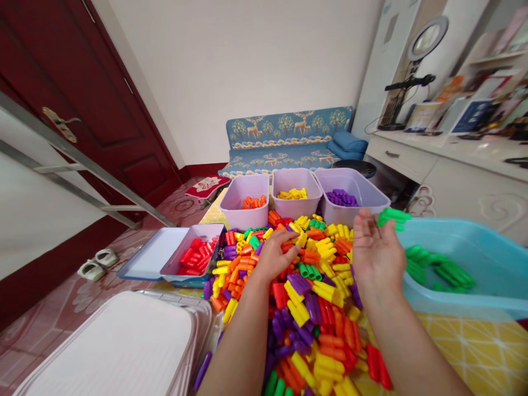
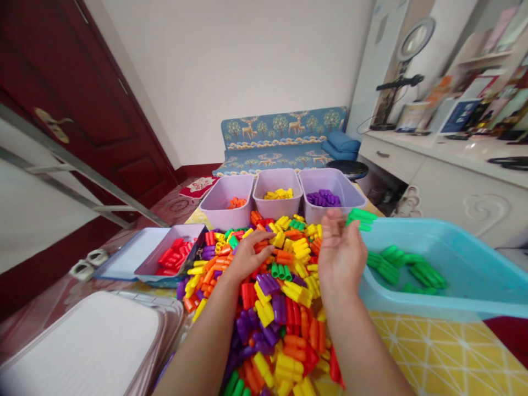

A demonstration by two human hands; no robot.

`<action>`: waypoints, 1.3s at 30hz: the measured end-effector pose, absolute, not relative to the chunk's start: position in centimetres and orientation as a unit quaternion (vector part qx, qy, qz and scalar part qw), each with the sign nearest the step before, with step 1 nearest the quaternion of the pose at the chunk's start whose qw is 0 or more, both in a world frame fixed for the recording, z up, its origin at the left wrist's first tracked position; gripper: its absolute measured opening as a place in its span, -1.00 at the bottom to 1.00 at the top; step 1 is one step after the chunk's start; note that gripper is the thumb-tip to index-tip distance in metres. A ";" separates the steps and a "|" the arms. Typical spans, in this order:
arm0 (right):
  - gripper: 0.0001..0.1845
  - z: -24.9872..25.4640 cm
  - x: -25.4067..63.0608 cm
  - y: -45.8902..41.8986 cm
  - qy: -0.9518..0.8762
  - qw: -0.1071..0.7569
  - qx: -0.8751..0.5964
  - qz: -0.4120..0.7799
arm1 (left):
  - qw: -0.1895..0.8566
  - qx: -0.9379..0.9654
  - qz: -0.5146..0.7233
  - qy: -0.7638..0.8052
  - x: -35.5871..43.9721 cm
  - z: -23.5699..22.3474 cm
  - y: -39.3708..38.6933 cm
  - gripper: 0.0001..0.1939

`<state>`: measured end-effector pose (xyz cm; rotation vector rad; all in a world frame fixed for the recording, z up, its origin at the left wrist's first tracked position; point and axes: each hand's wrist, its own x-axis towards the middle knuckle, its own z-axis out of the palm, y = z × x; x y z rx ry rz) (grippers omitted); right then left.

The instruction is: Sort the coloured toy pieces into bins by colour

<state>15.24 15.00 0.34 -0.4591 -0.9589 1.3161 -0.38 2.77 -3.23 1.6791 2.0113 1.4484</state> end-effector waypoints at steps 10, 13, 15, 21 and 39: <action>-0.55 -2.2 14.7 14.8 -0.828 0.339 -0.395 0.209 | 0.044 0.568 0.460 0.681 -0.4 -3.5 2.8 -0.56; -0.50 -2.8 14.6 14.6 -0.870 0.213 -0.416 0.156 | 0.055 0.556 0.464 0.687 -0.6 -3.7 2.9 -0.60; -0.51 -3.2 14.3 14.6 -0.884 0.192 -0.393 0.166 | 0.060 0.545 0.471 0.691 -0.7 -4.0 3.0 -0.62; -0.47 -4.5 13.2 14.8 -0.856 0.251 -0.312 0.328 | 0.075 0.537 0.460 0.703 -0.7 -4.1 2.9 -0.47; -0.43 -3.2 12.2 12.3 -0.710 0.315 -0.165 0.607 | 0.074 0.447 0.604 0.656 -0.2 -3.8 3.2 -0.74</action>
